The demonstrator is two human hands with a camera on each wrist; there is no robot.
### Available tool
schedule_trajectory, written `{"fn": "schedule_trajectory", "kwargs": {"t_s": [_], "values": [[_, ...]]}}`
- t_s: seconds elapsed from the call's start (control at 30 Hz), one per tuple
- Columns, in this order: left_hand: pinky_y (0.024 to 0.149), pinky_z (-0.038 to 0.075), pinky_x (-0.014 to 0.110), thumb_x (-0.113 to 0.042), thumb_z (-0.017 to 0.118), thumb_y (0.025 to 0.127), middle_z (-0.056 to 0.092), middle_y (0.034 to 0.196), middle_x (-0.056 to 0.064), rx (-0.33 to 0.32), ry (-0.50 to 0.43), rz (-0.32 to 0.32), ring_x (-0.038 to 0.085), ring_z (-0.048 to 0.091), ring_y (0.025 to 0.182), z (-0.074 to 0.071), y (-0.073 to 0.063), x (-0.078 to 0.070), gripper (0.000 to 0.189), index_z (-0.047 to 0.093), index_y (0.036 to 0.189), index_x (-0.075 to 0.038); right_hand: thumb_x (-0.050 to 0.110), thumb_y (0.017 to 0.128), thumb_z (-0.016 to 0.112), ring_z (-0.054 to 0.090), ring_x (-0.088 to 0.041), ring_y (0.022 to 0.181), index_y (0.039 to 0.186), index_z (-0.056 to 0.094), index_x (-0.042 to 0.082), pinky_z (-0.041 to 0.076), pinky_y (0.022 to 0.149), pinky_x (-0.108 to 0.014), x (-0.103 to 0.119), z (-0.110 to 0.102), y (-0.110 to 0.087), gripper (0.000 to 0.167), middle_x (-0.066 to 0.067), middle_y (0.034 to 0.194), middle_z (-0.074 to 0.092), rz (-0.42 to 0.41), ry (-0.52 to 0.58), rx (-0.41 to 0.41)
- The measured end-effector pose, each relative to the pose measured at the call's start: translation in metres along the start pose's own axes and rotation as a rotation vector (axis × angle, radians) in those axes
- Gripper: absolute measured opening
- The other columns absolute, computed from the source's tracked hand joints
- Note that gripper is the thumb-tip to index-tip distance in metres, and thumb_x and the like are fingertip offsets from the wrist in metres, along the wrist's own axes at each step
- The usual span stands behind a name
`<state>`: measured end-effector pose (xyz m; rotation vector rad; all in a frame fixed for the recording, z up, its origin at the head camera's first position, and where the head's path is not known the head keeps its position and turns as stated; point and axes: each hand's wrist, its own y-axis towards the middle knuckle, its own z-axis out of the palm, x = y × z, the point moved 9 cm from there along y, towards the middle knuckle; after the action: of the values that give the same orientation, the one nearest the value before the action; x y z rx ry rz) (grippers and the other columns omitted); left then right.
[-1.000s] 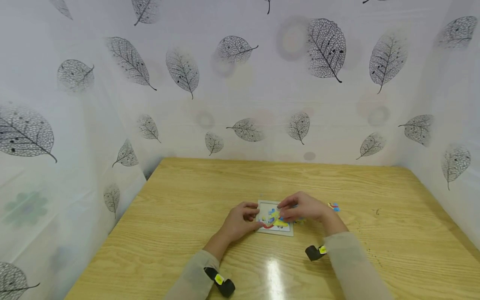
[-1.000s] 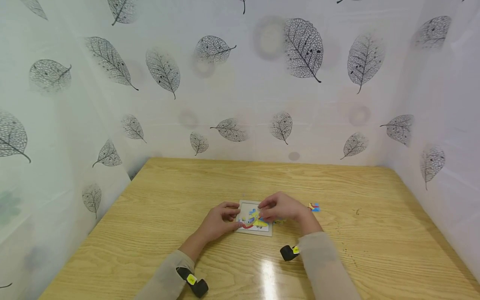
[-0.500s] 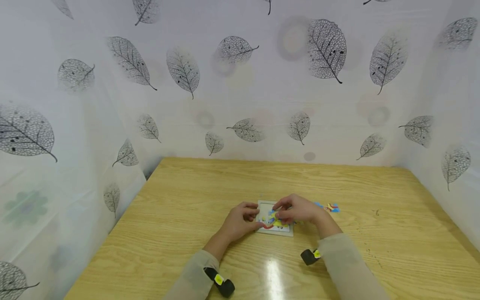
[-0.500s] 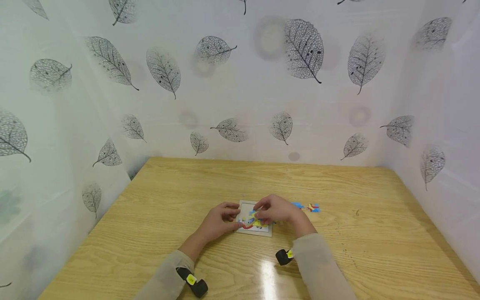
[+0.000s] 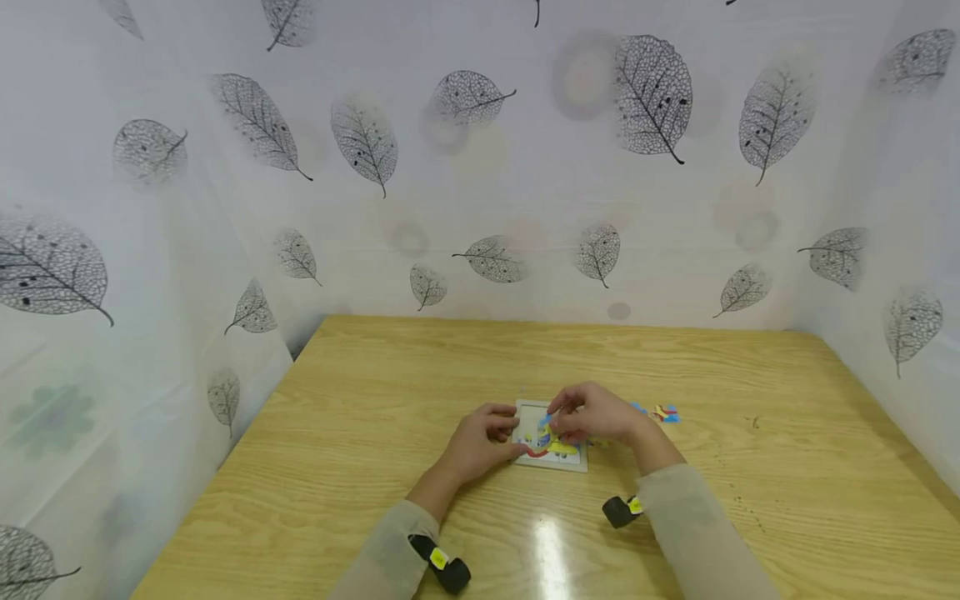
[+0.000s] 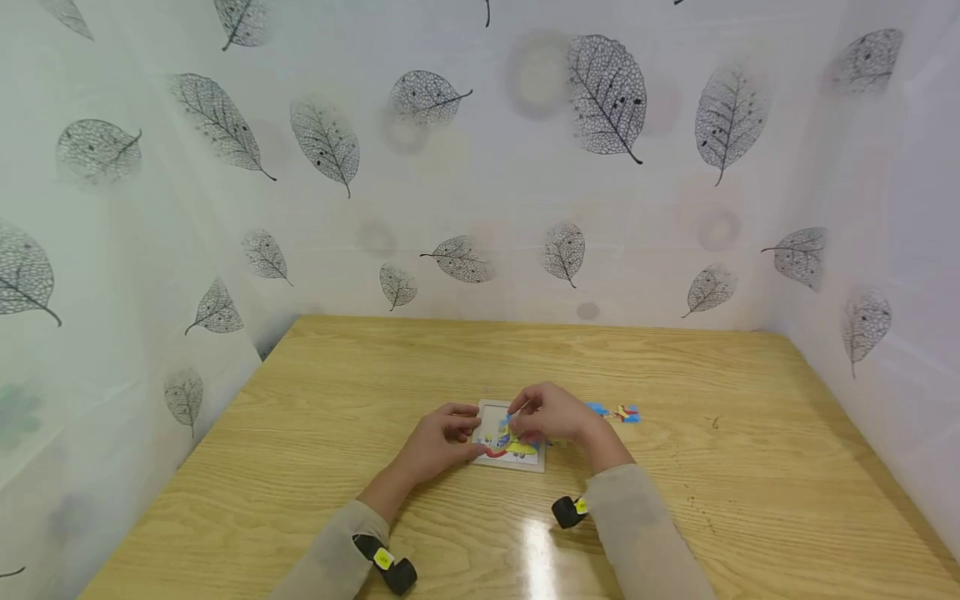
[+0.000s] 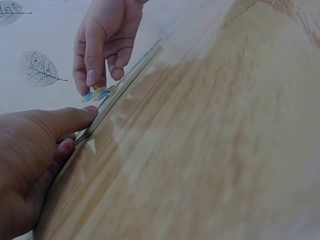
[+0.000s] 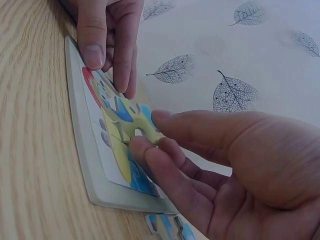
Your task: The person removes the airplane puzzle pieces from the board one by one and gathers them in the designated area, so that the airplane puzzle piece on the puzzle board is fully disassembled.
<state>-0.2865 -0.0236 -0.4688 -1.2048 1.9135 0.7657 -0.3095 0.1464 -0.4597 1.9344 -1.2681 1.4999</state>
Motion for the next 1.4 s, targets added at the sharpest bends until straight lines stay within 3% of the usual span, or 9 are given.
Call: {"fn": "schedule_trajectory", "kwargs": {"t_s": [0.4,0.7,0.87,1.23,1.4], "values": [[0.080,0.051,0.020,-0.024,0.084,0.082,0.062,0.132,0.006,-0.004,0.004,0.012,0.009,0.060,0.092,0.001,0.000,0.003,0.045,0.072,0.120,-0.003,0.015,0.091,0.073,0.065,-0.020,0.073,0.097,0.067,0.000,0.056,0.067,-0.032,0.003,-0.011,-0.005,0.017,-0.009,0.088,0.069,-0.036,-0.105,-0.032],[0.081,0.051,0.020,-0.024,0.083,0.083,0.062,0.132,0.006,-0.009,0.000,0.009,0.010,0.061,0.093,0.000,-0.001,0.003,0.045,0.072,0.120,-0.002,0.009,0.090,0.072,0.066,-0.020,0.081,0.118,0.065,-0.005,0.057,0.073,-0.030,0.006,-0.009,-0.011,0.032,-0.012,0.092,0.069,-0.083,-0.104,0.059],[0.081,0.052,0.021,-0.026,0.083,0.083,0.062,0.131,0.005,-0.005,0.010,0.003,0.011,0.061,0.093,0.001,-0.002,0.003,0.044,0.072,0.120,-0.003,0.006,0.092,0.069,0.069,-0.017,0.083,0.120,0.064,-0.009,0.059,0.077,-0.030,-0.001,-0.010,-0.015,0.032,-0.010,0.090,0.067,-0.085,-0.032,0.118],[0.081,0.051,0.020,-0.026,0.084,0.082,0.062,0.132,0.004,-0.010,0.011,-0.004,0.008,0.060,0.092,0.003,0.000,0.006,0.045,0.073,0.120,-0.005,0.007,0.092,0.069,0.071,-0.017,0.090,0.121,0.061,-0.011,0.060,0.082,-0.033,-0.024,-0.036,-0.024,0.036,-0.015,0.108,0.068,-0.004,0.059,0.078],[0.079,0.051,0.019,-0.025,0.084,0.081,0.062,0.132,0.004,-0.019,0.010,0.003,0.007,0.059,0.091,0.001,0.000,0.005,0.044,0.073,0.118,-0.005,0.010,0.092,0.070,0.071,-0.019,0.091,0.122,0.062,-0.008,0.060,0.082,-0.033,-0.030,-0.046,-0.029,0.036,-0.015,0.106,0.068,0.008,0.057,0.067]]}}
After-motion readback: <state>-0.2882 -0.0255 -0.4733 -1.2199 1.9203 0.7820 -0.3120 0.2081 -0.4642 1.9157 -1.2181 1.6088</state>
